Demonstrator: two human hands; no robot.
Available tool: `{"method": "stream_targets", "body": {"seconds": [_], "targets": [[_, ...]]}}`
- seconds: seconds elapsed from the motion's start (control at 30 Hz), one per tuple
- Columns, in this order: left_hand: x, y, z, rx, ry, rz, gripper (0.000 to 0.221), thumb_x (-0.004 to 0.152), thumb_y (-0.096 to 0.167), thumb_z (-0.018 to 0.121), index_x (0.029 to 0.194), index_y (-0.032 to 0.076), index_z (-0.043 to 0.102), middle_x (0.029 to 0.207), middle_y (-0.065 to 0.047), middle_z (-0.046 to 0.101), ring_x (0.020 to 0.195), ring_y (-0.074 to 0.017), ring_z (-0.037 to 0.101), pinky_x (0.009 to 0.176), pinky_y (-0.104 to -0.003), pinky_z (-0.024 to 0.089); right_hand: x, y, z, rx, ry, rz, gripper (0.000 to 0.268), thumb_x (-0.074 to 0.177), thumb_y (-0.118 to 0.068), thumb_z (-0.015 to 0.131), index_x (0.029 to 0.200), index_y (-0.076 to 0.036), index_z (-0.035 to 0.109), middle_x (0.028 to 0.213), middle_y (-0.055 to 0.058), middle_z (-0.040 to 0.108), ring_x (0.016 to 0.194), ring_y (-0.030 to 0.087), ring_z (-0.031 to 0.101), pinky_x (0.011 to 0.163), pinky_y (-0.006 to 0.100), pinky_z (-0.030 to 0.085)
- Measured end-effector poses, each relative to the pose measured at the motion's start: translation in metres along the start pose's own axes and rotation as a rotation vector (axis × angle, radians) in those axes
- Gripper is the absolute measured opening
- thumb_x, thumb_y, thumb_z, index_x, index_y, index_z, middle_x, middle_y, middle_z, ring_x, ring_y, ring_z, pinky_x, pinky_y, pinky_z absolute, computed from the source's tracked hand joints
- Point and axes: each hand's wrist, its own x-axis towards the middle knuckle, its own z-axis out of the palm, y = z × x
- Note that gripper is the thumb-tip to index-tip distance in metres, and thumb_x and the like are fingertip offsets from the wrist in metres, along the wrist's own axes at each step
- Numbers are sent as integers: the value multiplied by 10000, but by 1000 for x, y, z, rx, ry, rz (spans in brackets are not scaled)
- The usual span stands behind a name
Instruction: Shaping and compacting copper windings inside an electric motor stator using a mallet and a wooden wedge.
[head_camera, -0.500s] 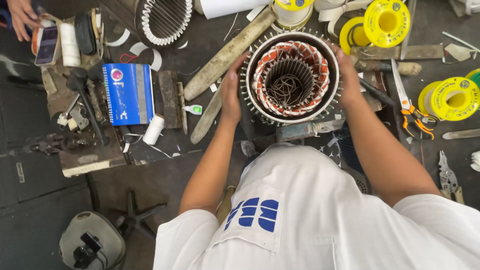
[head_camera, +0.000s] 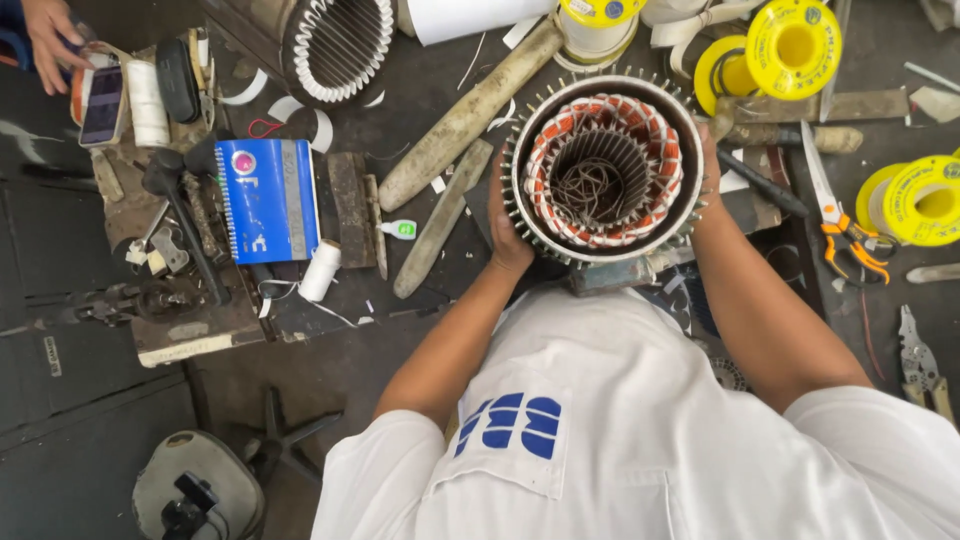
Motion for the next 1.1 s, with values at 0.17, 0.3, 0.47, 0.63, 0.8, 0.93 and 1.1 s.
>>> {"method": "stream_targets", "body": {"seconds": [0.17,0.3,0.47,0.63,0.8,0.93,1.1], "targets": [[1,-7,2,-70,82,-177,772,1039,586,174,1554,31,324,1540,-211,384,1428,-352,370,1228,-475,251,9,-4,-7,71,-26,73,771,901,-617,683,1455,-108,514,1547,161,416,1442,318,400,1235,502,278],[53,34,1,-348,380,-971,783,892,787,470,1404,203,573,1438,-129,552,1262,-309,575,1103,-424,440,-49,-40,88,-254,74,30,891,817,-742,610,1431,-104,517,1488,178,508,1382,307,509,1178,458,407],[77,115,13,-367,356,-1262,756,859,768,445,1320,175,523,1310,-162,541,1190,-376,536,979,-461,442,-76,-71,120,-550,147,171,909,811,-785,457,1420,-113,516,1395,182,565,1285,317,580,1068,478,480],[62,130,13,-257,257,-1515,964,855,783,318,1620,252,68,1671,-175,53,1515,-420,108,1200,-592,142,-77,-65,90,-781,162,272,826,919,-748,403,1399,-82,499,1294,230,578,1203,331,620,985,497,521],[56,142,19,-250,328,-1526,949,885,760,313,1620,212,65,1668,-205,36,1531,-401,34,1213,-591,41,-76,-56,63,-596,220,354,850,849,-768,516,1357,-89,568,1250,167,649,1105,271,683,921,467,560],[62,150,18,-215,199,-1483,1028,845,776,312,1616,202,-52,1653,-220,-113,1506,-434,-99,1177,-617,-70,-91,-75,114,-745,292,446,893,815,-761,417,1460,-144,383,1420,138,417,1279,285,450,1036,517,391],[24,116,-3,89,-92,-1427,1156,613,838,160,1590,250,-27,1684,-21,-78,1547,-264,-62,1198,-603,37,-84,-71,100,-755,245,503,973,764,-715,343,1556,-155,267,1543,138,471,1374,292,536,1142,443,410]]}}
